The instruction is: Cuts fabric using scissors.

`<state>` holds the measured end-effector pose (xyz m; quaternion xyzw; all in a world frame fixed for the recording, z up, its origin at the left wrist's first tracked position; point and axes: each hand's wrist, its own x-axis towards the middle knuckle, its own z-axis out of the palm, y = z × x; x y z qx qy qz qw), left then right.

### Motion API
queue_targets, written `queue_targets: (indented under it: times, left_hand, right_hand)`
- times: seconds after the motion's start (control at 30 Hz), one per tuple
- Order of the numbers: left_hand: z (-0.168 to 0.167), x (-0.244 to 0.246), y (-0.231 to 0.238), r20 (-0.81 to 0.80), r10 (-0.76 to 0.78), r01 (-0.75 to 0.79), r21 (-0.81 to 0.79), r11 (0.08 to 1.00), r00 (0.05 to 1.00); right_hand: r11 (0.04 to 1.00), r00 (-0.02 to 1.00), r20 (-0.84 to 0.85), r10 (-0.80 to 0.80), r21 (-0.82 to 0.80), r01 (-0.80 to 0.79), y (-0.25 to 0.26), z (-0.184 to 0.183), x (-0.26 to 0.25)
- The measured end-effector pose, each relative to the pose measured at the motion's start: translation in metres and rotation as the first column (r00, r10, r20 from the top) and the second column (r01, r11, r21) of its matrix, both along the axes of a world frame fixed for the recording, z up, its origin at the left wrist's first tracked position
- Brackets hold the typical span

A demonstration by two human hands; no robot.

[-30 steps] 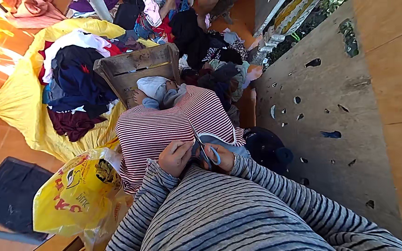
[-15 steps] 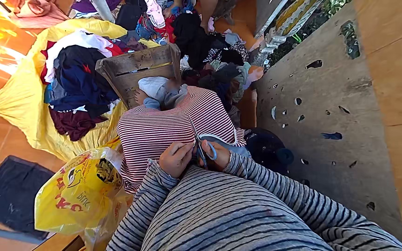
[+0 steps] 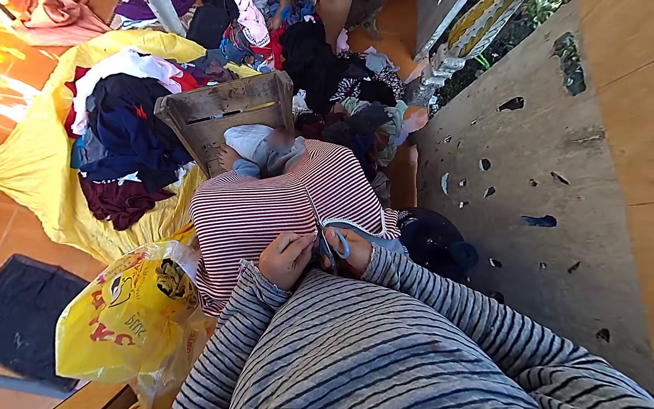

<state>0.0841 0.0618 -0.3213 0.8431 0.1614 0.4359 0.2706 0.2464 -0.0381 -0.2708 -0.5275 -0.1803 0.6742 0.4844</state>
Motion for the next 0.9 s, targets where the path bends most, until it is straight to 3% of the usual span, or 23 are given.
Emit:
queue_targets:
  times: [0.13,0.37,0.6,0.9]
  left_hand:
    - [-0.002,-0.002,0.000,0.009,-0.016,0.016,0.010,1.000,1.000]
    - [-0.005,-0.004,0.000,-0.001,-0.076,0.076,0.013,0.997,0.997]
    - [-0.008,-0.004,0.001,0.009,-0.076,0.076,0.003,0.997,0.997]
    - [-0.006,-0.006,0.000,0.016,-0.115,0.115,0.009,0.993,0.993]
  right_hand:
    - [1.000,0.998,0.059,-0.016,0.016,0.015,0.000,0.000,0.000]
    - [0.992,0.999,-0.018,-0.034,-0.119,0.031,0.019,0.004,0.004]
    - [0.997,0.997,0.051,-0.065,-0.031,0.066,0.018,-0.006,0.000]
    - [0.990,0.995,0.000,-0.101,-0.100,0.100,0.033,0.003,0.002]
